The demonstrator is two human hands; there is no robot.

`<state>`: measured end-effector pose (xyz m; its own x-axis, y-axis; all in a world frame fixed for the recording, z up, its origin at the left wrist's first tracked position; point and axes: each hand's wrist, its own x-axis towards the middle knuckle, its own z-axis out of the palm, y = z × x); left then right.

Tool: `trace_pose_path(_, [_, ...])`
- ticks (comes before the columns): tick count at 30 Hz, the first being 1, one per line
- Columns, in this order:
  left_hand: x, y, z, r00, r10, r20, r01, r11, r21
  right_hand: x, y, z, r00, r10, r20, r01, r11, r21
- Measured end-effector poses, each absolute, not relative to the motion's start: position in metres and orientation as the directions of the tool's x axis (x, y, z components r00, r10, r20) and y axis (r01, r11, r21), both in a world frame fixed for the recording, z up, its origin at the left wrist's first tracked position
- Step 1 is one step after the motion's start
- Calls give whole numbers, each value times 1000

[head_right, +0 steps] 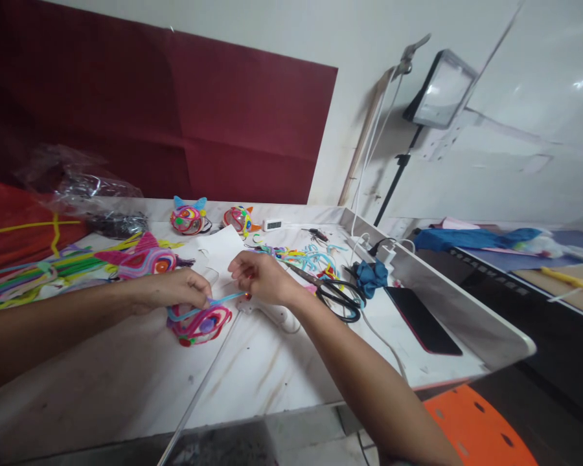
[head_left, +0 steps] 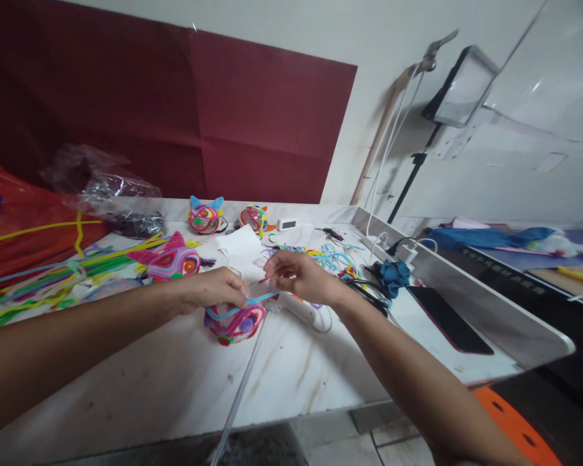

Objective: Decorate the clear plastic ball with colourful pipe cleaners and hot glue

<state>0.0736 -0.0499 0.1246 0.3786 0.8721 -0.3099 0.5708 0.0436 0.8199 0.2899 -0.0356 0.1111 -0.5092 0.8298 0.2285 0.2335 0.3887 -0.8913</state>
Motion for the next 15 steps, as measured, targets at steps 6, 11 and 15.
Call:
trace_pose_path(6, [62,-52,127,359,904,-233,523,12,852,312,-79,103,-289,861,418,420,507,-753])
trace_pose_path(11, [61,-53,127,322,942,-99,485,-74,872,293,-110,80,-356,907,226,704,419,-573])
trace_pose_path(15, [63,-53,123,254,967,-14,460,-108,881,265,-121,65,-380,925,-3,854,350,-386])
